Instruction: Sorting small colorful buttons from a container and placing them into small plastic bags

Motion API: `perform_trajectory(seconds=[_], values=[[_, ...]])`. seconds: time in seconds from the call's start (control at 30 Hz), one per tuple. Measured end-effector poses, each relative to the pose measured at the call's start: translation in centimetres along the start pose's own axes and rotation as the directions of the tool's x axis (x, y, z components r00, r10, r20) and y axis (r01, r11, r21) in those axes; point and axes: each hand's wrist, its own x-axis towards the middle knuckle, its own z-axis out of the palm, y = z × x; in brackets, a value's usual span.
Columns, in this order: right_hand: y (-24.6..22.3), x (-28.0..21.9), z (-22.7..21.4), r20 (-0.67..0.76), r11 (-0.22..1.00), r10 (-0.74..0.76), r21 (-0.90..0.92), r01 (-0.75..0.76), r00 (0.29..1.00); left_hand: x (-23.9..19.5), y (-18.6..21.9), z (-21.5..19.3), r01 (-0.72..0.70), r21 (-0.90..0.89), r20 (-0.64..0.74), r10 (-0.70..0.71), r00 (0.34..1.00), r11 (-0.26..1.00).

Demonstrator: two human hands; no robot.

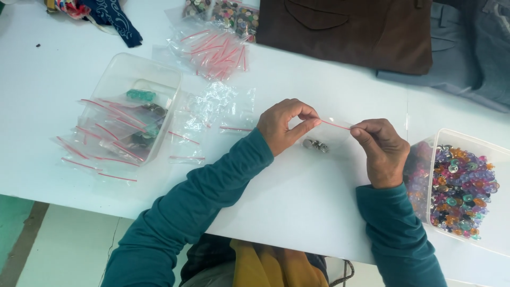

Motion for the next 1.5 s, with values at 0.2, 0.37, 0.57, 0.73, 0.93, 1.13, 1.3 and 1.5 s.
perform_trajectory(seconds=[0.2,0.37,0.57,0.73,0.93,1.13,1.3,1.5], values=[[-0.3,-0.1,0.0,0.021,1.0,-0.002,-0.031,0.003,1.0,0.0,0.4,0.1,-0.04,-0.003,-0.004,0.04,0.999,0.999],[-0.4,-0.2,0.1,0.015,1.0,0.007,-0.021,-0.007,1.0,-0.2,0.2,0.5,-0.061,0.023,-0.008,0.061,0.998,0.998],[-0.7,-0.4,0.0,0.031,0.997,-0.008,-0.074,0.01,0.999,0.2,1.7,0.5,-0.126,0.071,-0.06,0.131,0.99,0.989],[-1.5,-0.7,0.3,0.082,0.999,-0.016,-0.029,0.018,0.997,0.4,4.0,-0.6,-0.125,0.09,-0.102,0.134,0.986,0.988],[-5.2,-0.2,1.9,0.009,1.0,0.03,0.002,-0.03,0.999,-0.2,7.3,-4.1,-0.068,0.099,-0.166,0.084,0.983,0.993],[-11.1,2.0,7.0,0.113,1.0,-0.005,0.016,0.003,0.994,-0.5,10.2,-13.8,-0.264,0.303,-0.115,0.31,0.944,0.916],[-16.3,5.2,15.3,0.357,0.99,-0.117,-0.036,0.139,0.927,0.6,9.9,-24.0,-0.102,0.625,0.062,0.081,0.995,0.774],[-16.0,9.1,25.1,0.394,0.988,-0.146,0.014,0.153,0.907,2.2,6.9,-33.6,0.024,0.781,0.064,-0.118,0.991,0.624]])
